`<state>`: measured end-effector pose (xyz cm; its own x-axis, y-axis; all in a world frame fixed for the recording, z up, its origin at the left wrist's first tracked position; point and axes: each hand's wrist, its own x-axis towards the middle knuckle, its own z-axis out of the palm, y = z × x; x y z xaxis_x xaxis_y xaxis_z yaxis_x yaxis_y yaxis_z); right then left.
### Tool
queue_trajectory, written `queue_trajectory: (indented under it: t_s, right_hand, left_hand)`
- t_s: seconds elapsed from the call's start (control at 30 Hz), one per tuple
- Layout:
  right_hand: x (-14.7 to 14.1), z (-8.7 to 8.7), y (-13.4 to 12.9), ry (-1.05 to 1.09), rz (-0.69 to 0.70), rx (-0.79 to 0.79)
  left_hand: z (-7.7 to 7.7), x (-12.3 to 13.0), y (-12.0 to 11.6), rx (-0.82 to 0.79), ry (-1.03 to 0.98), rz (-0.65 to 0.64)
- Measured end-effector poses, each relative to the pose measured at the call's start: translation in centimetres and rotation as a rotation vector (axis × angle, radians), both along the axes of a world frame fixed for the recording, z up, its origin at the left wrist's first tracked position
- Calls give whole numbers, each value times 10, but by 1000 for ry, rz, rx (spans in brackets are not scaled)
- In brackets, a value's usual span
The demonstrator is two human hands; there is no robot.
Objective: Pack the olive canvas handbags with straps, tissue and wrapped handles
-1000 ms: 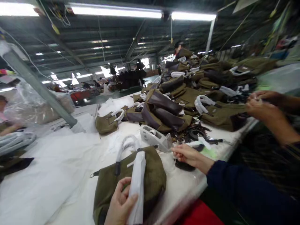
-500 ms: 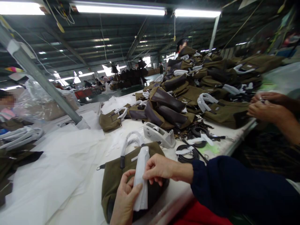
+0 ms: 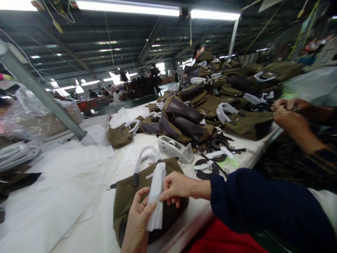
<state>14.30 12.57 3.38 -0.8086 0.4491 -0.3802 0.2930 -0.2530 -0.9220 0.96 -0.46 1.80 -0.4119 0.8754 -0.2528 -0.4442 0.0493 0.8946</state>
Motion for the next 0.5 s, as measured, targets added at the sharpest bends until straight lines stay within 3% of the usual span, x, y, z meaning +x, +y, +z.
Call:
queue_trajectory:
  t_s: [0.17,0.23,0.3,0.37,0.43,0.5]
  right_hand:
    - [4,-4,6,-22,124,-36]
    - [8,0,6,-12,94,53]
    - [14,7,6,56,5,359]
    - [19,16,7,154,-26,848]
    - [21,22,9,209,71,1313]
    - [20,24,10,202,207,1624]
  left_hand:
    - [-4,-6,0,-8,0,13]
    - [-4,-7,0,-28,8,18]
    - [-2,-7,0,-44,11,25]
    - [0,-6,1,-60,20,41]
    - [1,-5,1,-78,27,50]
    - [1,-6,1,-94,31,53]
